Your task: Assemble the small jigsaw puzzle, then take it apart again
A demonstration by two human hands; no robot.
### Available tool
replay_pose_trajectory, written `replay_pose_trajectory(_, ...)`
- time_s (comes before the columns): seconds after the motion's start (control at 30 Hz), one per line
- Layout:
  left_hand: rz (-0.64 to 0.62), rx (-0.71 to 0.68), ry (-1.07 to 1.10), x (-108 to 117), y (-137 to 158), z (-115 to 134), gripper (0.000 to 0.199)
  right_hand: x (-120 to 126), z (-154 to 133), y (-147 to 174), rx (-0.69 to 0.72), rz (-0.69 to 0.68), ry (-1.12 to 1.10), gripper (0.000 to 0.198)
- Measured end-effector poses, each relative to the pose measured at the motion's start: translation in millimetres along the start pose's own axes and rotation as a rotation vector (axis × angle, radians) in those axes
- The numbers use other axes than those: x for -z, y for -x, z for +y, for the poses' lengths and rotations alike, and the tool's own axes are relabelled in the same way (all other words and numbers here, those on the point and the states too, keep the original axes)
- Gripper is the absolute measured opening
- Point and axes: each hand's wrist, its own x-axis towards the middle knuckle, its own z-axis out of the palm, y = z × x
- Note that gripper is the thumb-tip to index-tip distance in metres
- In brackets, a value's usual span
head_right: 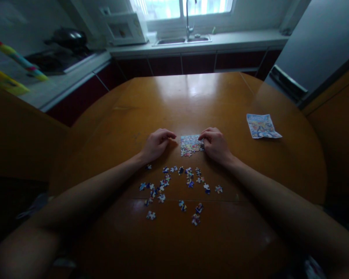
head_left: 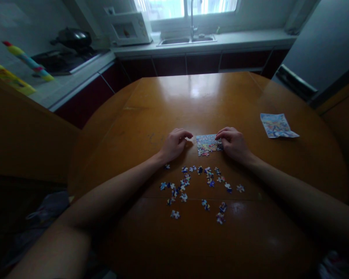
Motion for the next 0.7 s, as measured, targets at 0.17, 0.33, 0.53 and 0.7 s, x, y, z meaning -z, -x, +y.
replay_pose_trajectory(0.17, -0.005, 0.002, 0.002, -0.5, -0.1, -1.1, 0.031, -0.2, 0.6, 0.3, 0.002, -0.003, 0.005, 0.026)
replay_pose_trajectory(0.33, -0.004, -0.002, -0.004, 0.8, -0.4, 1.5, 0.030, 0.4, 0.2, 0.5, -0.002, -0.009, 0.015, 0.026)
replay_pose_trajectory(0.53, -0.001, 0.007, 0.006, 0.0, -0.1, 1.2, 0.031, 0.0, 0.2, 0.6, 0.008, 0.002, 0.004, 0.027)
replay_pose_trajectory(0.7, -0.005, 0.007, 0.004, -0.3, -0.1, 1.1, 0.030, 0.6, 0.0, 1.1, 0.000, -0.007, 0.005, 0.027)
